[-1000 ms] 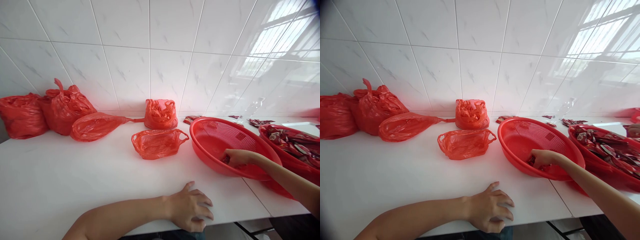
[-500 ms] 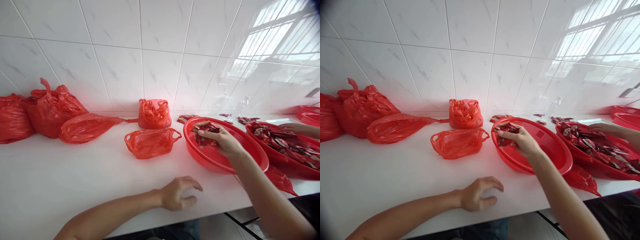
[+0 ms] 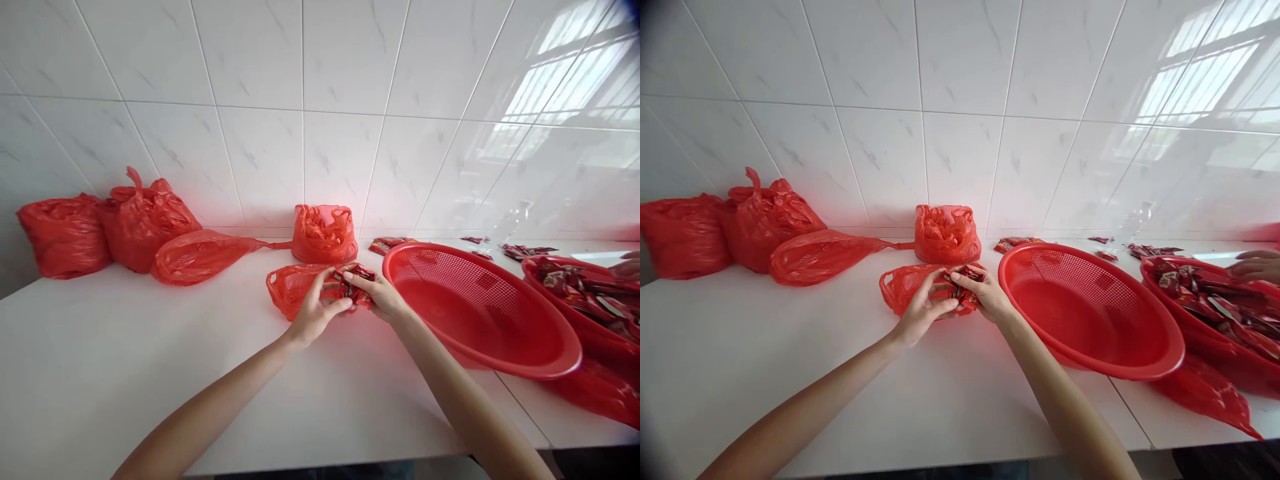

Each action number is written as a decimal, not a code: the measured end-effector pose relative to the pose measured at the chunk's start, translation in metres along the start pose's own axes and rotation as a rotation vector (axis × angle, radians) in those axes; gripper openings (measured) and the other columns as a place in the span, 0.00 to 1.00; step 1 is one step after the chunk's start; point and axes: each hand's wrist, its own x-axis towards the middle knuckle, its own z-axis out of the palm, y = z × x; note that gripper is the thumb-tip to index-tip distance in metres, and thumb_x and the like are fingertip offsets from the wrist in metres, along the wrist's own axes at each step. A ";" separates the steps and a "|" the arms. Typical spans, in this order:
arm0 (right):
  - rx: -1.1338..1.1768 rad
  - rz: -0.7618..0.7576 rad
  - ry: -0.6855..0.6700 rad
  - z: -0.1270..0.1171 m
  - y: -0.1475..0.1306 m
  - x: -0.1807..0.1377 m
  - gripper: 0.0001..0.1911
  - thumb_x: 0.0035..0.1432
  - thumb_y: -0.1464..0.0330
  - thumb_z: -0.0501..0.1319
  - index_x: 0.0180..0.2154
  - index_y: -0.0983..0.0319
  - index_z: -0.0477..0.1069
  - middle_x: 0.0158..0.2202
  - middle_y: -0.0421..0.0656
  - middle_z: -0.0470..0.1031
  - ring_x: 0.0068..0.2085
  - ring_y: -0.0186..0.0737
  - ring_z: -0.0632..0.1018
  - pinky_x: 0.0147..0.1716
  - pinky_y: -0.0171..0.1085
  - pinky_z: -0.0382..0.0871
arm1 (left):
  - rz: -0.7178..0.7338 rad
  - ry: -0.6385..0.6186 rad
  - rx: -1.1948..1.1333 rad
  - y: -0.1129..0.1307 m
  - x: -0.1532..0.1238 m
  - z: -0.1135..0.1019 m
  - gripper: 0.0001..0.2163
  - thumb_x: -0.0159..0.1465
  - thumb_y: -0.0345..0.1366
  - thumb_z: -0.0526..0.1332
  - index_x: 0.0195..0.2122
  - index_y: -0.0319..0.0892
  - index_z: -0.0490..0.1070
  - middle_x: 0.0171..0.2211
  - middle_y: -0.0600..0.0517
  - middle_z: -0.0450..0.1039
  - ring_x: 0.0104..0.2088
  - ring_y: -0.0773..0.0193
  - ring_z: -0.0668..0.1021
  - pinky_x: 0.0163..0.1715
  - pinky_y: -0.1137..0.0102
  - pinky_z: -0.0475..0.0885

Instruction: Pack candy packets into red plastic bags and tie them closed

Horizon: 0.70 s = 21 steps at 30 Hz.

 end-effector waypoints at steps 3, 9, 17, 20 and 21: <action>-0.026 0.038 0.026 0.002 0.011 0.019 0.19 0.50 0.57 0.72 0.40 0.62 0.76 0.32 0.41 0.79 0.28 0.35 0.78 0.24 0.34 0.77 | 0.062 0.040 0.060 0.000 0.016 -0.020 0.21 0.61 0.37 0.67 0.55 0.43 0.68 0.56 0.43 0.69 0.47 0.56 0.80 0.46 0.57 0.80; -0.171 0.016 0.075 0.001 0.031 0.052 0.21 0.49 0.53 0.72 0.35 0.62 0.75 0.29 0.41 0.77 0.25 0.34 0.76 0.20 0.33 0.75 | 0.002 0.147 0.474 -0.003 0.039 -0.067 0.12 0.63 0.34 0.62 0.47 0.39 0.75 0.49 0.45 0.77 0.39 0.60 0.82 0.43 0.62 0.80; -0.169 0.108 0.080 0.003 0.046 0.064 0.18 0.57 0.53 0.66 0.33 0.62 0.73 0.27 0.41 0.76 0.22 0.33 0.75 0.13 0.29 0.66 | -0.063 0.099 0.620 -0.009 0.041 -0.084 0.19 0.57 0.28 0.64 0.50 0.41 0.75 0.50 0.46 0.78 0.32 0.63 0.81 0.40 0.65 0.78; -0.143 0.142 0.085 0.002 0.050 0.063 0.16 0.60 0.55 0.64 0.34 0.62 0.71 0.29 0.42 0.76 0.22 0.32 0.75 0.13 0.30 0.67 | -0.088 0.044 0.580 -0.015 0.041 -0.083 0.25 0.56 0.28 0.63 0.57 0.43 0.71 0.54 0.45 0.75 0.38 0.62 0.81 0.38 0.68 0.78; -0.136 0.154 0.092 0.002 0.052 0.062 0.15 0.61 0.56 0.63 0.34 0.62 0.71 0.29 0.42 0.76 0.21 0.32 0.75 0.13 0.30 0.67 | -0.094 0.028 0.566 -0.017 0.041 -0.083 0.26 0.57 0.29 0.63 0.58 0.43 0.70 0.55 0.45 0.75 0.39 0.61 0.81 0.38 0.68 0.78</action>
